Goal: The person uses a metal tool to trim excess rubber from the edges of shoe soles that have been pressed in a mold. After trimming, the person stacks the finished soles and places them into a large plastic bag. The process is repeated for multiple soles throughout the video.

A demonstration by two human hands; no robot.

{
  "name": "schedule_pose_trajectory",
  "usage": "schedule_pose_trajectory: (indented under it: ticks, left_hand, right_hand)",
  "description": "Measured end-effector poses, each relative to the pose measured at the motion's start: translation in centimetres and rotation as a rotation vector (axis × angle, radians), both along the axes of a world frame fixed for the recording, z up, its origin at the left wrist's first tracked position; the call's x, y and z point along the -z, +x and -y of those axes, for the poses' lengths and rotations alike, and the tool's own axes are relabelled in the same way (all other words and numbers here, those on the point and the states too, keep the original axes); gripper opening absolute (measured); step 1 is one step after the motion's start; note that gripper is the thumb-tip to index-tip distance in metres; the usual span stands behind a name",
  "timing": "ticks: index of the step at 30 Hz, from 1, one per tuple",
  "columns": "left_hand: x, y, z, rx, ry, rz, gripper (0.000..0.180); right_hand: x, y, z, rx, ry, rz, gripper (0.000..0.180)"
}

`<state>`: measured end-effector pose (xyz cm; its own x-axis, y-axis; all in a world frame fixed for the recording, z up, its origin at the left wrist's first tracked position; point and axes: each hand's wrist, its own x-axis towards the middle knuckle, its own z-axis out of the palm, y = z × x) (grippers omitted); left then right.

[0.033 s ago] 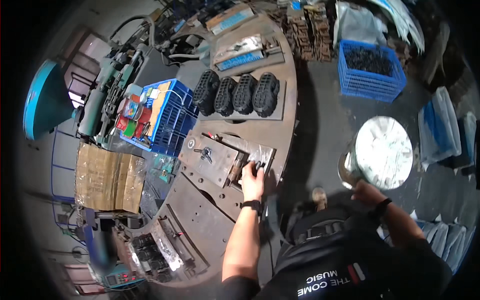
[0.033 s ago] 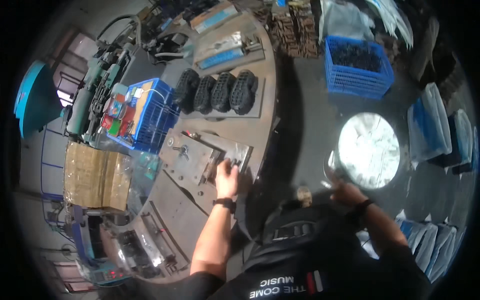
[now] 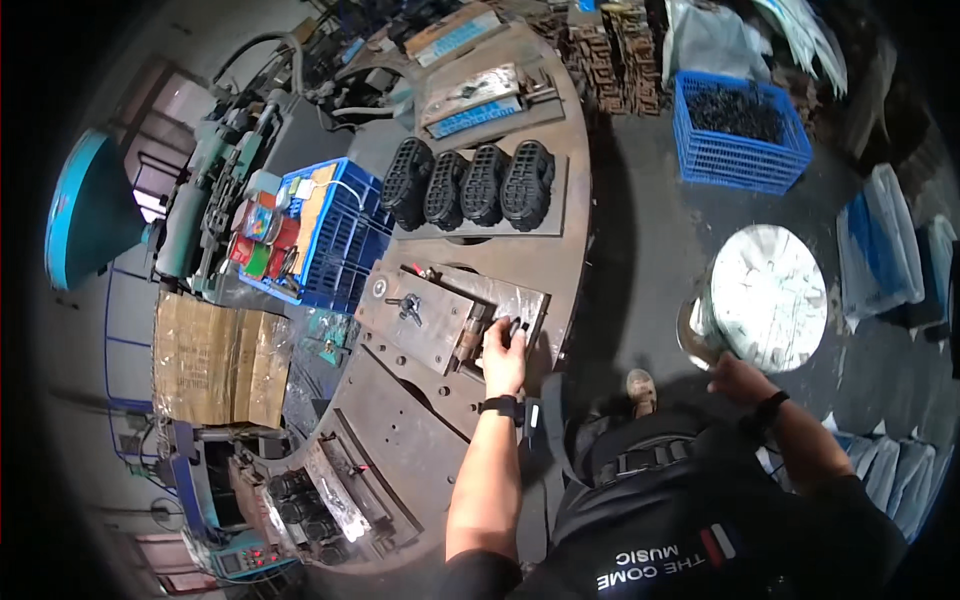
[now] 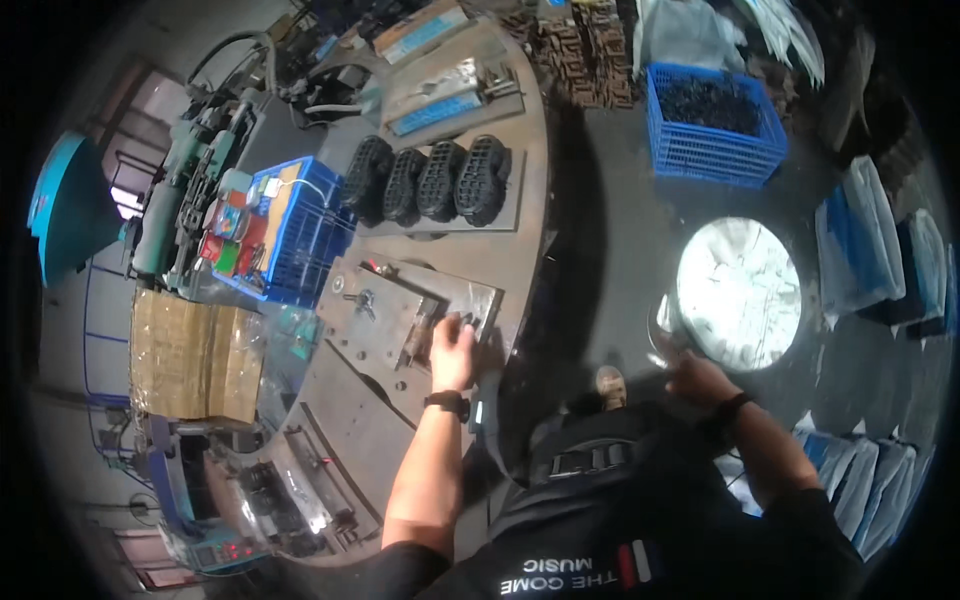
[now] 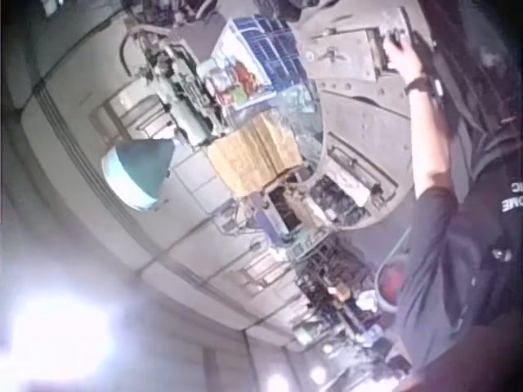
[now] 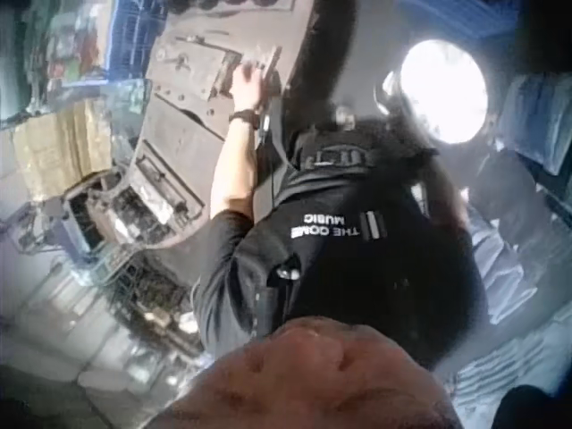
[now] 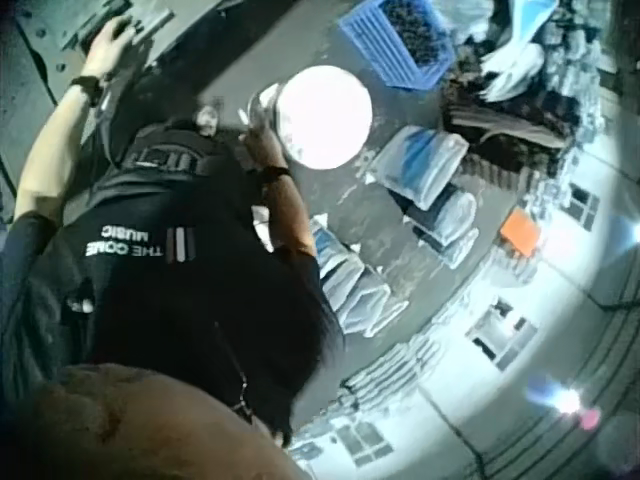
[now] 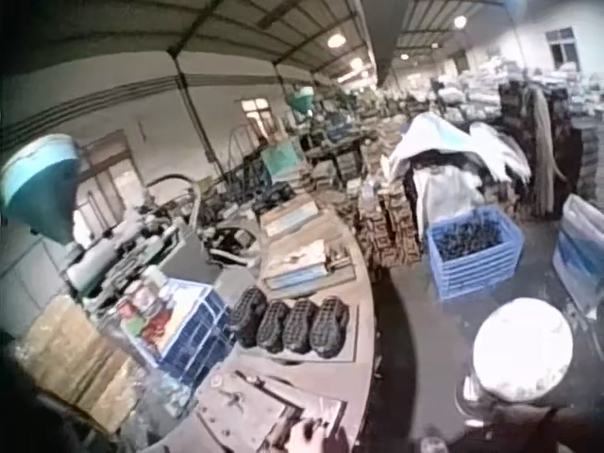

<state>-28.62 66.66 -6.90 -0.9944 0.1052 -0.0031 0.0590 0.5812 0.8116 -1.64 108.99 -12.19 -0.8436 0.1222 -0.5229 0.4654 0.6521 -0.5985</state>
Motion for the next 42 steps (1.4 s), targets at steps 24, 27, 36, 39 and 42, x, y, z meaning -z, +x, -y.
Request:
schedule_pose_trajectory:
  ticks: [24,27,36,39,42]
  left_hand:
    - [-8.5,0.5,-1.8,0.039,-0.260,0.128,0.035]
    - [-8.6,1.0,-2.1,-0.023,-0.344,0.046,0.036]
    - [-9.0,0.0,0.4,-0.080,-0.067,0.197,0.040]
    - [-9.5,-0.1,1.1,-0.043,0.031,0.254,0.038]
    - [-12.3,-0.7,1.3,-0.025,0.216,0.442,0.033]
  right_hand:
    - [-6.4,-17.3,13.2,-0.408,-0.438,0.066,0.027]
    - [-6.3,-21.1,17.4,-0.319,-0.494,0.238,0.028]
    - [-4.9,-26.5,26.3,-0.279,-0.804,0.330,0.031]
    - [-5.0,-27.1,27.9,-0.297,-0.978,0.237,0.020]
    - [-6.5,-28.6,29.0,-0.347,-0.995,0.152,0.016]
